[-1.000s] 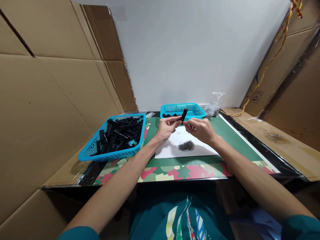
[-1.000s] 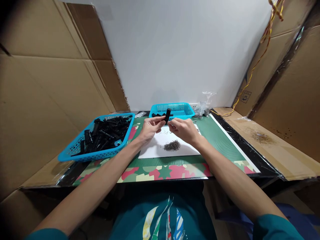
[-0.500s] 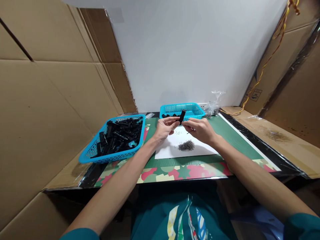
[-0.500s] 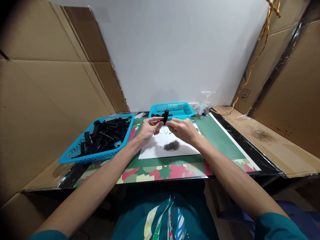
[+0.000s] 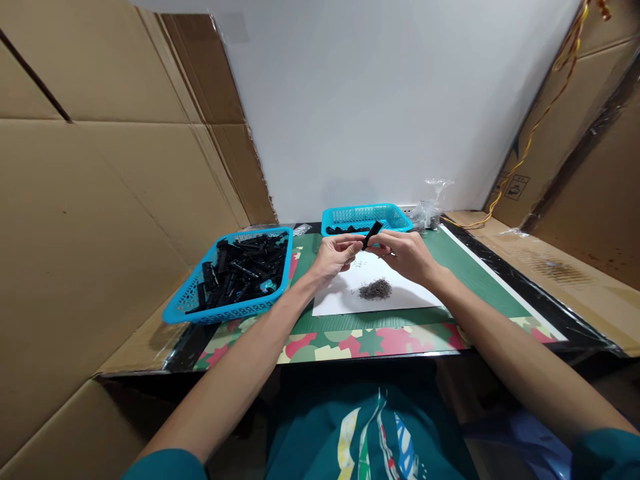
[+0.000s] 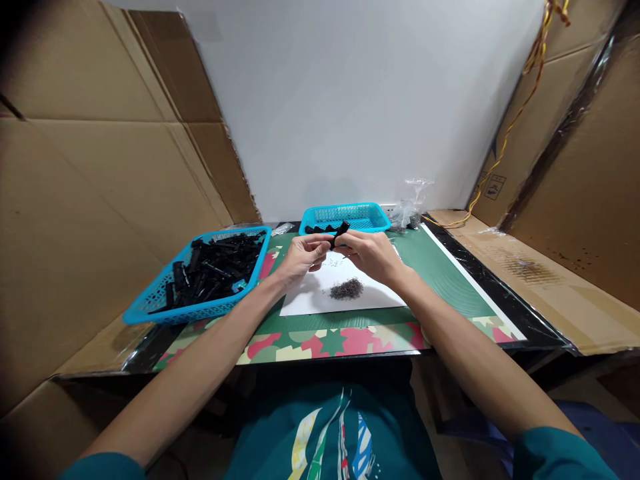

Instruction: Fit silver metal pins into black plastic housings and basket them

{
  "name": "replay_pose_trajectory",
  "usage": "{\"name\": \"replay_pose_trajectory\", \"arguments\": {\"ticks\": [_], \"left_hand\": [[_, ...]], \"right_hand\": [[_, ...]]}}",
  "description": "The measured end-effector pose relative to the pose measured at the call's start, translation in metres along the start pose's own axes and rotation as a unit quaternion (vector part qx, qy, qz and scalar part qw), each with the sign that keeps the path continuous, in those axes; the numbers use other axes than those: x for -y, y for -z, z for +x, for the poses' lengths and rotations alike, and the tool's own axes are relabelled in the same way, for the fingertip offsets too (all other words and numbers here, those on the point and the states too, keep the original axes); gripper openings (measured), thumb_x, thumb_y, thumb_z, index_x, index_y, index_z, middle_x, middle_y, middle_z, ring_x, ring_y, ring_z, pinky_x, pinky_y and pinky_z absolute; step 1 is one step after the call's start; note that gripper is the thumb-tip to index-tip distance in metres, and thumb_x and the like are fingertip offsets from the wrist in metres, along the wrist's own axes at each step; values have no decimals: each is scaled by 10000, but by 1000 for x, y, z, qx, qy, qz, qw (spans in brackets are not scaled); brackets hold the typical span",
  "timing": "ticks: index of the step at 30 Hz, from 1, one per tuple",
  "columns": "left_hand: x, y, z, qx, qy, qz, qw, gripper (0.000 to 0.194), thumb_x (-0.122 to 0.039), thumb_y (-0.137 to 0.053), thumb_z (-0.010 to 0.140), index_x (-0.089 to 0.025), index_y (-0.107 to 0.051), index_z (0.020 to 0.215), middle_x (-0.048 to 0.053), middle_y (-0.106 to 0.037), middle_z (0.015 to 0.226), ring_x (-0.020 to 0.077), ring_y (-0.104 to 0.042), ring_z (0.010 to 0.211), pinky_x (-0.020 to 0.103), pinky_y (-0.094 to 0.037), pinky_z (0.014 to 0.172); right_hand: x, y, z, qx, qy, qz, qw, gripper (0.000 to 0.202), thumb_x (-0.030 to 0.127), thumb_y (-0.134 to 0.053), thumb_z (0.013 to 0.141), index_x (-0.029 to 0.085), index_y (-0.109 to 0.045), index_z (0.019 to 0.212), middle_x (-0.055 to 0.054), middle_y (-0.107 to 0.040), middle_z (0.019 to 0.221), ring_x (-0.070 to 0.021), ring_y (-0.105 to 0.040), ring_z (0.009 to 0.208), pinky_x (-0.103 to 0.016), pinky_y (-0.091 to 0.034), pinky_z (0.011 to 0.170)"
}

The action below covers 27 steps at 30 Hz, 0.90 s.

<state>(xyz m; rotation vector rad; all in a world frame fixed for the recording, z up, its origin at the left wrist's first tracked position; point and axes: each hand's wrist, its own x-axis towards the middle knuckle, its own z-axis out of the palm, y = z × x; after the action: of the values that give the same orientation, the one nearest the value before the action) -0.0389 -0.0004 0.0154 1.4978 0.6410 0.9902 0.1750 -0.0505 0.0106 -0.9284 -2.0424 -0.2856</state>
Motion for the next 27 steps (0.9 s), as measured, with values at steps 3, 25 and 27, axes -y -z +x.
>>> {"name": "replay_pose_trajectory", "arguments": {"ticks": [3,25,27], "left_hand": [[0,-4,-1,23,29,-26,999,630,-658,-946,686,-151,-797,1028,-60,-458,625,42,-278,490,229,-146,445],[14,-10,-2,-51,-128,287,948,392,-280,-630,957,-172,-690,1328,109,-748,1162,174,-644,874,272,-510,696],[14,-10,-6,-50,-158,354,920,546,-219,-710,880,-184,-638,1420,93,-764,1157,191,-657,910,298,-516,765]], "right_hand": [[-1,0,1,4,-19,49,999,249,353,-585,1092,232,-788,1017,-34,-715,815,-144,-537,649,-287,-378,637],[-24,4,1,74,-93,75,990,182,258,-656,963,219,-816,884,-9,-677,717,-138,-531,620,-287,-388,628],[-27,2,0,95,-104,74,987,166,229,-669,942,214,-822,881,-11,-688,715,-137,-541,622,-284,-388,629]]}}
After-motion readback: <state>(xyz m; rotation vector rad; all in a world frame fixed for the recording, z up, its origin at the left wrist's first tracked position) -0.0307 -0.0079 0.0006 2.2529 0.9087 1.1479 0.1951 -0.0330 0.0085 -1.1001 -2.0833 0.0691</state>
